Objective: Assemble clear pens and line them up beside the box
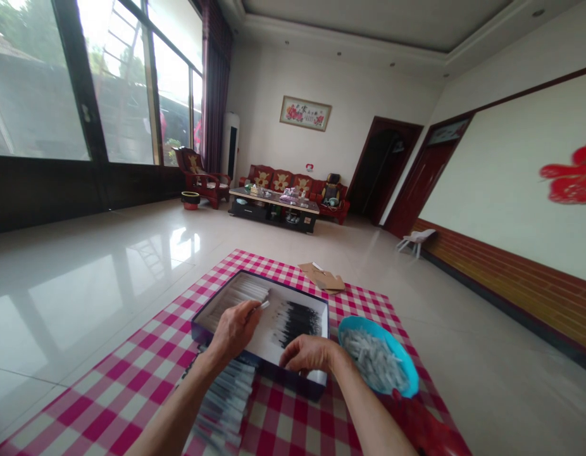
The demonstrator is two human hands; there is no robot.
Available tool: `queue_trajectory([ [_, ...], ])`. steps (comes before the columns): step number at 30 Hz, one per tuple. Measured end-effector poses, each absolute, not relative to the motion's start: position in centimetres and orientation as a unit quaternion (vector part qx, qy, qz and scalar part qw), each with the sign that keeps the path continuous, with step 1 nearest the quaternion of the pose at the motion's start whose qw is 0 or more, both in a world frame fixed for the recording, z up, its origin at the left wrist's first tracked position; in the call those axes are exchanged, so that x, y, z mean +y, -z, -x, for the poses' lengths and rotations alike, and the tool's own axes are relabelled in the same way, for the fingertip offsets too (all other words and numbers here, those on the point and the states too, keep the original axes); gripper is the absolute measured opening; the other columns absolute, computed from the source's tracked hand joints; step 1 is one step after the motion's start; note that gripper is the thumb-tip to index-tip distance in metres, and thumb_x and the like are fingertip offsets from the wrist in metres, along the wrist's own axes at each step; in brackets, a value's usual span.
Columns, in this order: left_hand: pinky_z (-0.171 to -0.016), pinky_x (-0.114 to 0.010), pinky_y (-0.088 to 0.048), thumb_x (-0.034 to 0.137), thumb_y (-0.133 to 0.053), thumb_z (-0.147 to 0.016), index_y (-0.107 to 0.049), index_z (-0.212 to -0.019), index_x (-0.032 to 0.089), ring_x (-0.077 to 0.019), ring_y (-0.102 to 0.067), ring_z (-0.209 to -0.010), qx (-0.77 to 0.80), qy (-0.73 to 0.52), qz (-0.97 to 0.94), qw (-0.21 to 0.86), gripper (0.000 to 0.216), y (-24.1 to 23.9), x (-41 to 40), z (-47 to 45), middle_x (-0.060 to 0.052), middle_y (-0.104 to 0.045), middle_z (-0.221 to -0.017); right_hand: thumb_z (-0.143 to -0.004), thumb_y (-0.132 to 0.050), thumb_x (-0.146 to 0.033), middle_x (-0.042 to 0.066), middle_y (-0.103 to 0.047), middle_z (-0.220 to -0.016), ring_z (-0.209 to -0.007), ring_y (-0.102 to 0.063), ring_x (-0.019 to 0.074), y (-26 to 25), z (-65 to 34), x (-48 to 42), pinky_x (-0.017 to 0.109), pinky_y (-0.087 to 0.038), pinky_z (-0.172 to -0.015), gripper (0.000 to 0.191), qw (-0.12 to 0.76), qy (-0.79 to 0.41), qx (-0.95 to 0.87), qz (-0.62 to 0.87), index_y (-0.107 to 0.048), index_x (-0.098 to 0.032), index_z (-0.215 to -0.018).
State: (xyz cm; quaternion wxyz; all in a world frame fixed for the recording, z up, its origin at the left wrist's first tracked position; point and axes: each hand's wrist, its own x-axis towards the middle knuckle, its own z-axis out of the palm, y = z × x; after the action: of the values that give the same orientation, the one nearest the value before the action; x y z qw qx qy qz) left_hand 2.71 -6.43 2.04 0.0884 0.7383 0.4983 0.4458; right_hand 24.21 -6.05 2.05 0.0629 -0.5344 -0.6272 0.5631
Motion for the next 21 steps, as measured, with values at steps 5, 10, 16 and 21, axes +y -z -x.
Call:
queue_trajectory([
  [5, -0.067, -0.024, -0.043, 0.027, -0.045, -0.092, -0.063, -0.112, 0.022, -0.0180, -0.066, -0.076, 0.480, -0.444, -0.750, 0.099, 0.027, -1.8, -6.5, -3.1, -0.005, -0.072, -0.086, -0.058, -0.063, -0.020, -0.003, -0.060, -0.061, -0.054, -0.050, 0.0088, -2.8, -24.3, -6.1, 0.020, -0.039, -0.049, 0.031, 0.145, -0.555, -0.620, 0.535, -0.072, -0.017, -0.088],
  [10, -0.061, -0.024, -0.043, 0.029, -0.041, -0.094, -0.061, -0.116, 0.025, -0.0169, -0.065, -0.068, 0.450, -0.426, -0.775, 0.127, 0.031, -1.8, -7.4, -4.5, -0.003, -0.071, -0.079, -0.069, -0.058, -0.021, -0.004, -0.058, -0.066, -0.057, -0.049, 0.0078, -5.0, -25.0, -8.0, 0.020, -0.038, -0.054, 0.025, 0.284, -0.518, -0.602, 0.537, -0.065, -0.018, -0.093],
  [16, -0.063, -0.022, -0.045, 0.022, -0.038, -0.092, -0.061, -0.107, 0.018, -0.0153, -0.064, -0.069, 0.377, -0.435, -0.795, 0.191, 0.028, -1.7, -9.8, -7.4, -0.004, -0.070, -0.079, -0.072, -0.068, -0.031, -0.001, -0.063, -0.082, -0.070, -0.058, 0.0134, -6.0, -26.0, -12.9, 0.023, -0.046, -0.060, 0.028, 0.551, -0.461, -0.480, 0.502, -0.061, -0.020, -0.097],
  [21, -0.068, -0.021, -0.046, 0.021, -0.043, -0.090, -0.062, -0.114, 0.022, -0.0155, -0.067, -0.075, 0.299, -0.428, -0.822, 0.227, 0.030, -0.8, -11.7, -9.5, -0.004, -0.072, -0.087, -0.069, -0.075, -0.031, -0.004, -0.063, -0.087, -0.074, -0.059, 0.0135, -5.1, -27.0, -16.9, 0.022, -0.049, -0.059, 0.061, 0.727, -0.370, -0.365, 0.448, -0.048, -0.032, -0.124],
])
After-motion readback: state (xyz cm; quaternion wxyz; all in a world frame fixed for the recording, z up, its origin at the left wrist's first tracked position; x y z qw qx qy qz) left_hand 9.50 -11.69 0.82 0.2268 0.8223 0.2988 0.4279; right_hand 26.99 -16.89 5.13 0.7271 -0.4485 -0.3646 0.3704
